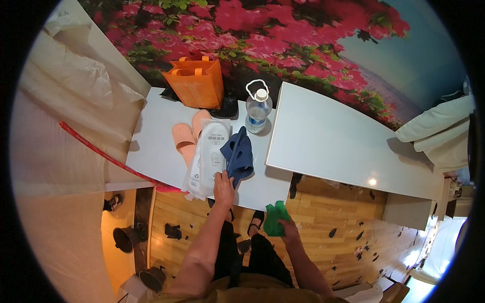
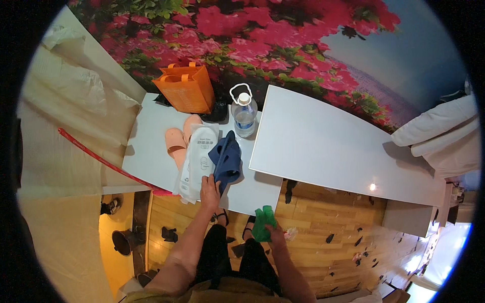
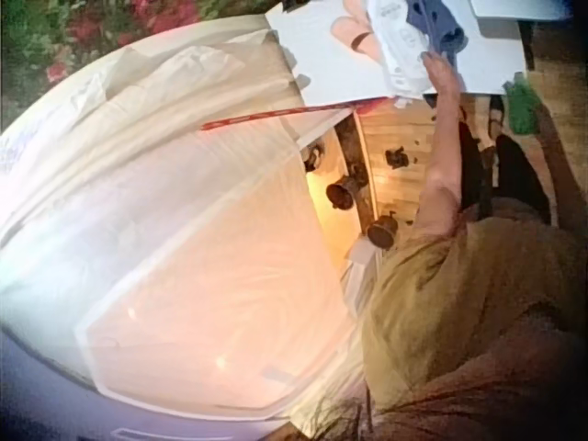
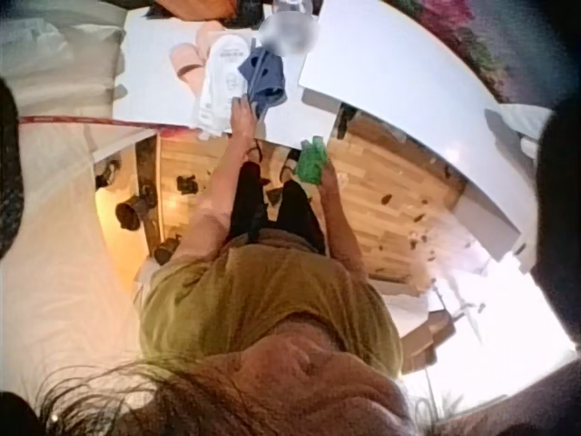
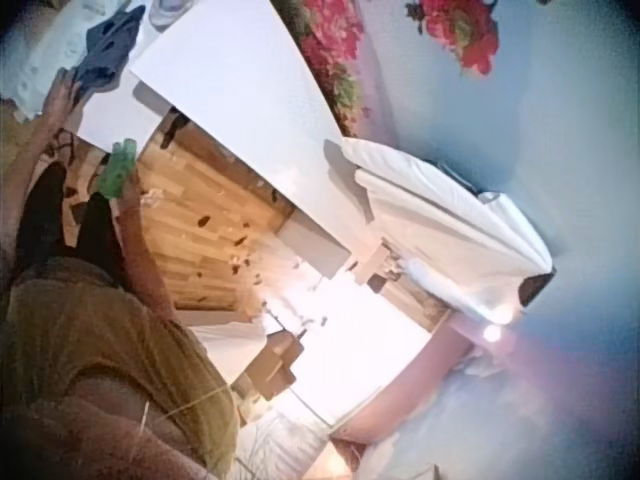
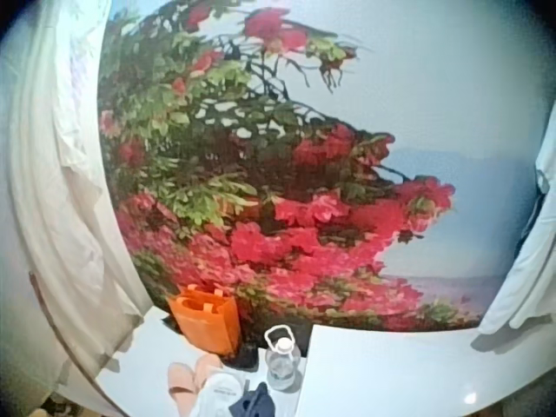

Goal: The person wipes a white surface with a green cloth, then cleans a pair of blue slippers and a pair of pink slippers one by one using the same cloth. The slippers are placed back on the surface after cleaning.

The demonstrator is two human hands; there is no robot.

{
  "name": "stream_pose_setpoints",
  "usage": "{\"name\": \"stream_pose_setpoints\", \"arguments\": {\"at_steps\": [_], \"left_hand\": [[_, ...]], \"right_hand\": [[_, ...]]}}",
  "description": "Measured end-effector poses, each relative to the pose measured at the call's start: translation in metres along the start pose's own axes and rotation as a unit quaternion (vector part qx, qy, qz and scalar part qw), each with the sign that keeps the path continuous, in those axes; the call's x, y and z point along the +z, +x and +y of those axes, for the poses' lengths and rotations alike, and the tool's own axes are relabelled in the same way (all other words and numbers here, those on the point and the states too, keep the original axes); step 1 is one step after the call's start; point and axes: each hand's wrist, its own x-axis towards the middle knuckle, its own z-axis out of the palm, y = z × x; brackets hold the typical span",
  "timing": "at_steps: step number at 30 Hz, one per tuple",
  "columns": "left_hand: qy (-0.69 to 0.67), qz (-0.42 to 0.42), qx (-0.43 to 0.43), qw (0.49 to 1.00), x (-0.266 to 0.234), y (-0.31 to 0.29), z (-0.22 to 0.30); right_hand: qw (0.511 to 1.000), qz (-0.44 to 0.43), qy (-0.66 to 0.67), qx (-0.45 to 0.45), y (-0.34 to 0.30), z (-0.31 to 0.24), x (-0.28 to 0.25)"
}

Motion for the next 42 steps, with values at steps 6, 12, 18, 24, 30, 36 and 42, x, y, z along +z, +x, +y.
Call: {"name": "stream_pose_setpoints", "arguments": {"at_steps": [6,12,18,24,30,36,42], "left_hand": [[0.035,0.148,0.08,0.985,-0.047,0.013,0.021],[-0.244,0.139,-0.125,0.952,-0.063,-0.013,-0.001],[-0.745,-0.138,-0.378,0.532,-0.108,-0.079,0.016],[-0.782,-0.244,-0.297,0.49,-0.141,-0.105,0.086],[-0.683,-0.246,-0.193,0.66,-0.228,-0.095,0.207],[-0.74,-0.298,-0.062,0.6,-0.287,-0.103,0.209],[-0.782,-0.372,0.027,0.5,-0.322,-0.109,0.202]], "right_hand": [[0.996,-0.085,0.008,-0.037,-0.023,-0.049,0.019],[0.996,-0.074,-0.021,-0.037,-0.04,-0.073,0.019],[0.987,-0.153,-0.011,-0.055,-0.085,-0.105,0.066],[0.965,-0.185,-0.097,-0.156,-0.165,-0.164,0.151],[0.765,-0.25,-0.294,-0.515,-0.289,-0.17,0.25],[0.545,-0.147,-0.454,-0.689,-0.323,-0.162,0.278],[0.506,-0.087,-0.445,-0.734,-0.367,-0.153,0.296]]}}
